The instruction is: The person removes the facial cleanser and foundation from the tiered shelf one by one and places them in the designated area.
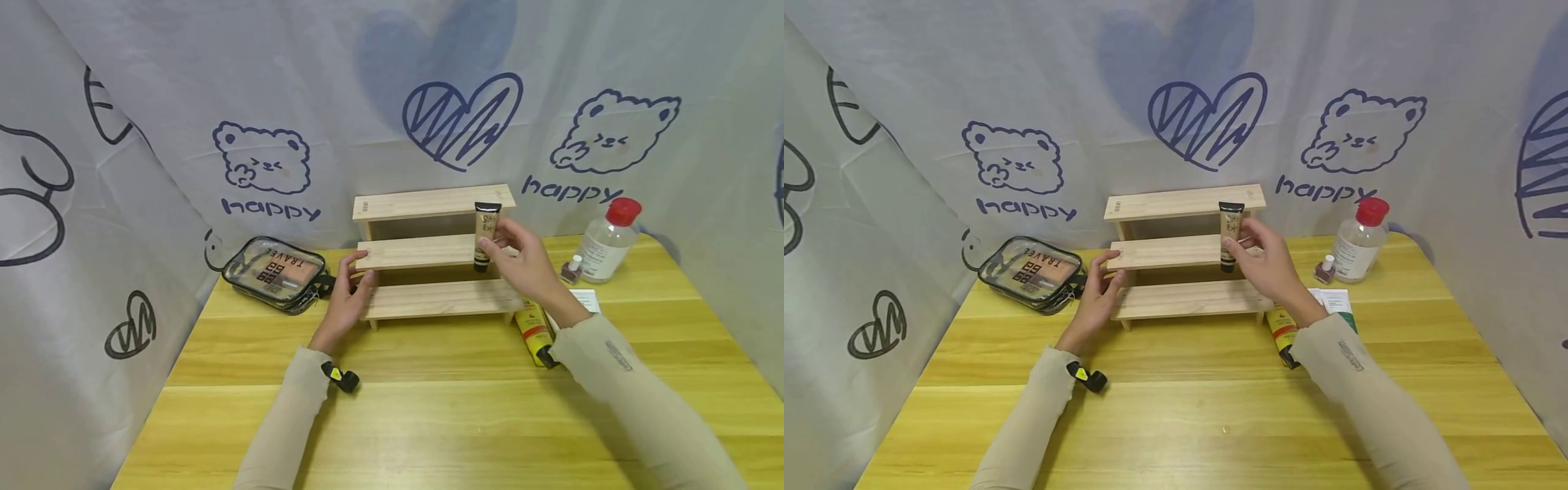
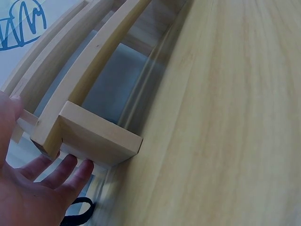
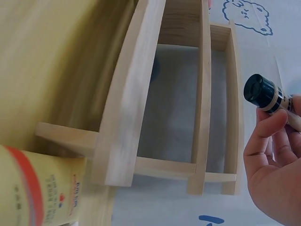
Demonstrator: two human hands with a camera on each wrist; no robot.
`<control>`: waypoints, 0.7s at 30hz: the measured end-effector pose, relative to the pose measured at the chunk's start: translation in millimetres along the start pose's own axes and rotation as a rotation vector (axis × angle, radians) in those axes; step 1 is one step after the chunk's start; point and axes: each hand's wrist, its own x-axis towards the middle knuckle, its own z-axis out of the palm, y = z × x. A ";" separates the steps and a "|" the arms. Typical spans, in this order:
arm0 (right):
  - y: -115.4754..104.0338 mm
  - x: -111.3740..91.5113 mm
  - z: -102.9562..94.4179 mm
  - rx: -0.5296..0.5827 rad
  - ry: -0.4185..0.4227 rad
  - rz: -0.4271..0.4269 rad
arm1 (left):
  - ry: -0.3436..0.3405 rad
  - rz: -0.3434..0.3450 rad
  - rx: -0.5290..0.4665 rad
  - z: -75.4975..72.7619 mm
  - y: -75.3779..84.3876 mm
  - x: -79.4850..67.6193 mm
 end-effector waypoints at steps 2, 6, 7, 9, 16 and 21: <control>0.7 -5.1 -2.0 -0.011 0.001 -0.004 | 0.000 -0.004 0.003 0.3 0.4 -0.3; 1.6 -16.0 -5.7 -0.040 -0.006 -0.012 | 0.000 -0.010 0.004 0.4 0.5 0.7; 2.1 -19.0 -6.6 -0.049 -0.010 -0.008 | 0.000 -0.012 0.005 0.3 0.6 1.1; 2.7 -25.2 -8.6 -0.071 -0.018 0.009 | -0.001 -0.013 0.008 0.0 1.2 1.6; 5.2 -46.2 -17.0 -0.085 -0.043 0.068 | -0.002 -0.018 0.002 -0.5 3.4 0.7; 8.3 -62.9 -20.2 -0.064 -0.036 0.068 | 0.002 -0.009 -0.010 0.6 2.8 -0.3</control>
